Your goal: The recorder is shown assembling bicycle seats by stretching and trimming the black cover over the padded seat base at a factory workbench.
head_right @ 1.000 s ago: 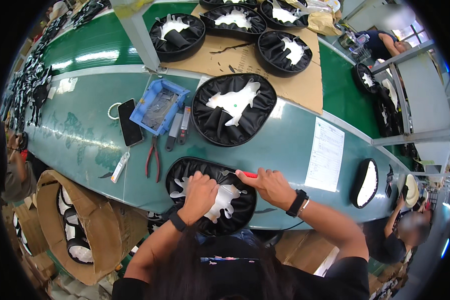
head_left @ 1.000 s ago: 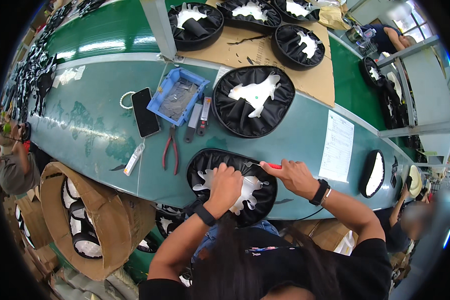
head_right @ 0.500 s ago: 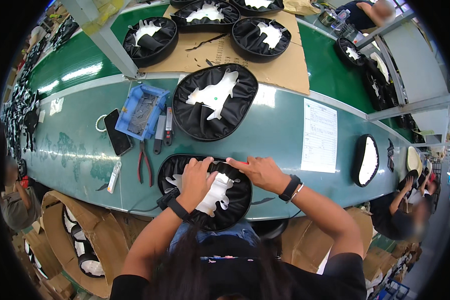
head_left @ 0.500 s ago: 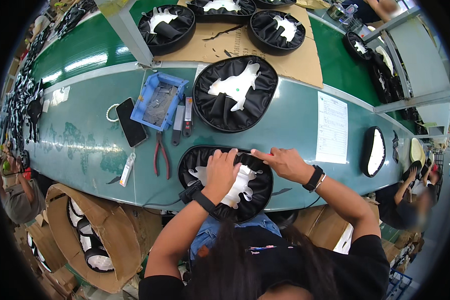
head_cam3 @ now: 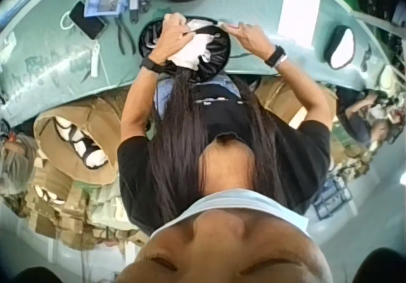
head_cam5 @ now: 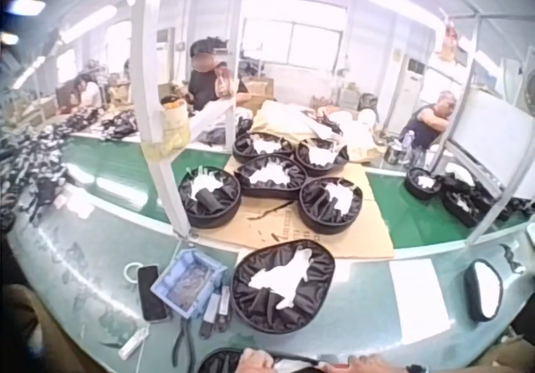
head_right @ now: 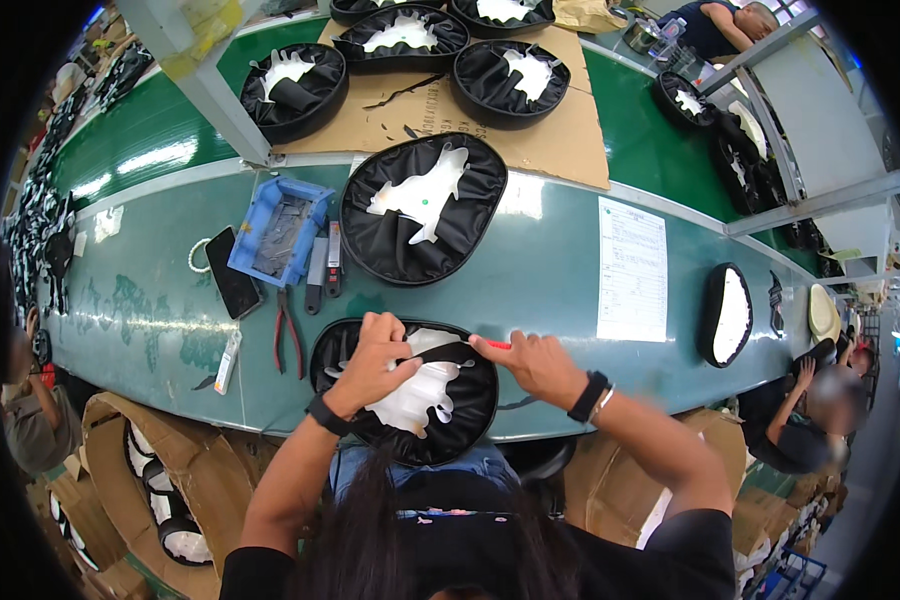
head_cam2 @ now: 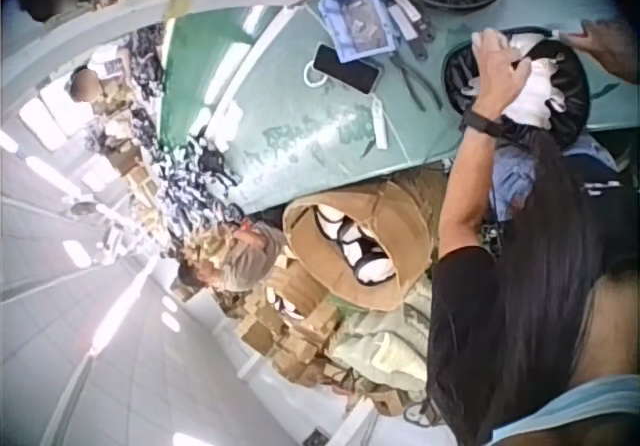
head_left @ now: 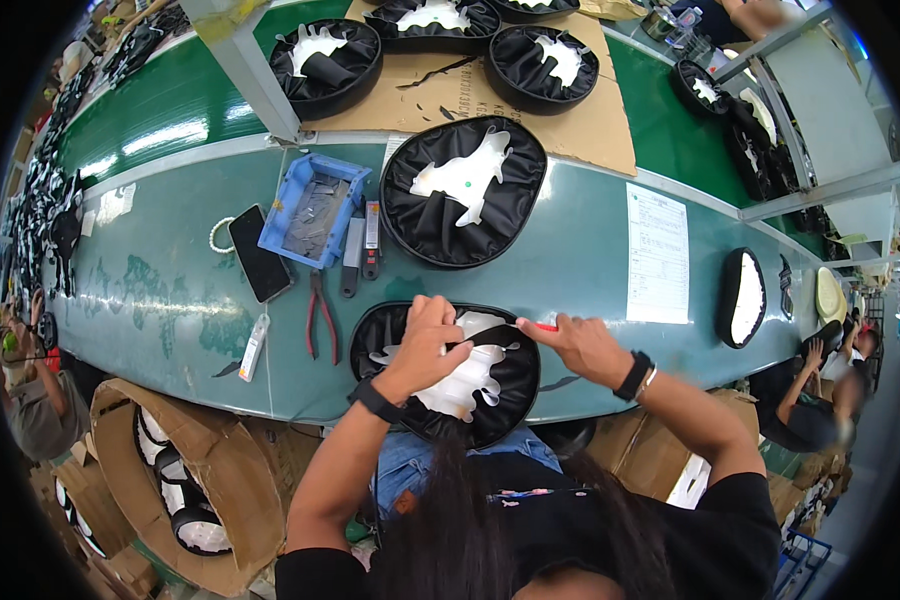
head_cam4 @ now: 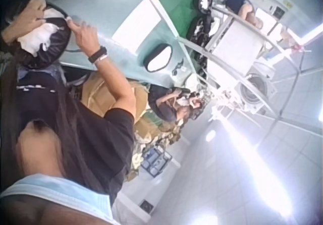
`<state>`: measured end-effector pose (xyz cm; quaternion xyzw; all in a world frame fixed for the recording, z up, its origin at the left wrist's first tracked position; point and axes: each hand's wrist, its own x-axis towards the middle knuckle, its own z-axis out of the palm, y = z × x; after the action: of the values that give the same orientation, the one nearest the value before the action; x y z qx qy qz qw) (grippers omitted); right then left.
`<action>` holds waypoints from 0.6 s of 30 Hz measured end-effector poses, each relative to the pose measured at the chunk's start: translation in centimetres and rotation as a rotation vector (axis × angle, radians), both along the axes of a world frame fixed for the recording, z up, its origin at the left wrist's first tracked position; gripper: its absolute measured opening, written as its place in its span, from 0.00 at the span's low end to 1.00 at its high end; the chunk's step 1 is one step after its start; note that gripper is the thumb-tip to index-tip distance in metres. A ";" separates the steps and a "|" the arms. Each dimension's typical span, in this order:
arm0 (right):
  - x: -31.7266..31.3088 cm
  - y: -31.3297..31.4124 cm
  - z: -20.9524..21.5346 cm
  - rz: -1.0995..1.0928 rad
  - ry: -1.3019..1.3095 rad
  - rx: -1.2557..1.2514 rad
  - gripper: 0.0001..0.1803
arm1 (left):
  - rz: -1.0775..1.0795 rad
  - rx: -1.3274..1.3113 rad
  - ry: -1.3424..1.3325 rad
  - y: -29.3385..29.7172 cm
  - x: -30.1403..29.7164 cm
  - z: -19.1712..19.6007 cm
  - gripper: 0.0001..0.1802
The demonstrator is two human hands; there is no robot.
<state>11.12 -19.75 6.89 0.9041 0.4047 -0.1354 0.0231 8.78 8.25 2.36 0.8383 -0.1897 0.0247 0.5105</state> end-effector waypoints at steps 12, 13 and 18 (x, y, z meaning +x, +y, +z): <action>-4.6 1.2 0.1 -0.307 0.067 0.035 0.36 | -0.214 -0.248 0.069 -1.4 2.4 0.4 0.10; -5.9 1.5 0.1 -0.359 0.093 -0.016 0.36 | -0.186 -0.308 0.130 -0.7 2.2 0.8 0.10; -10.1 2.2 -1.3 -0.642 0.099 0.117 0.33 | -0.171 -0.460 0.470 -1.9 2.6 2.9 0.06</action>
<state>1.06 -17.57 5.64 0.9776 0.1068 -0.1560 -0.0925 11.43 6.40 5.28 0.6650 -0.1259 -0.1698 0.7163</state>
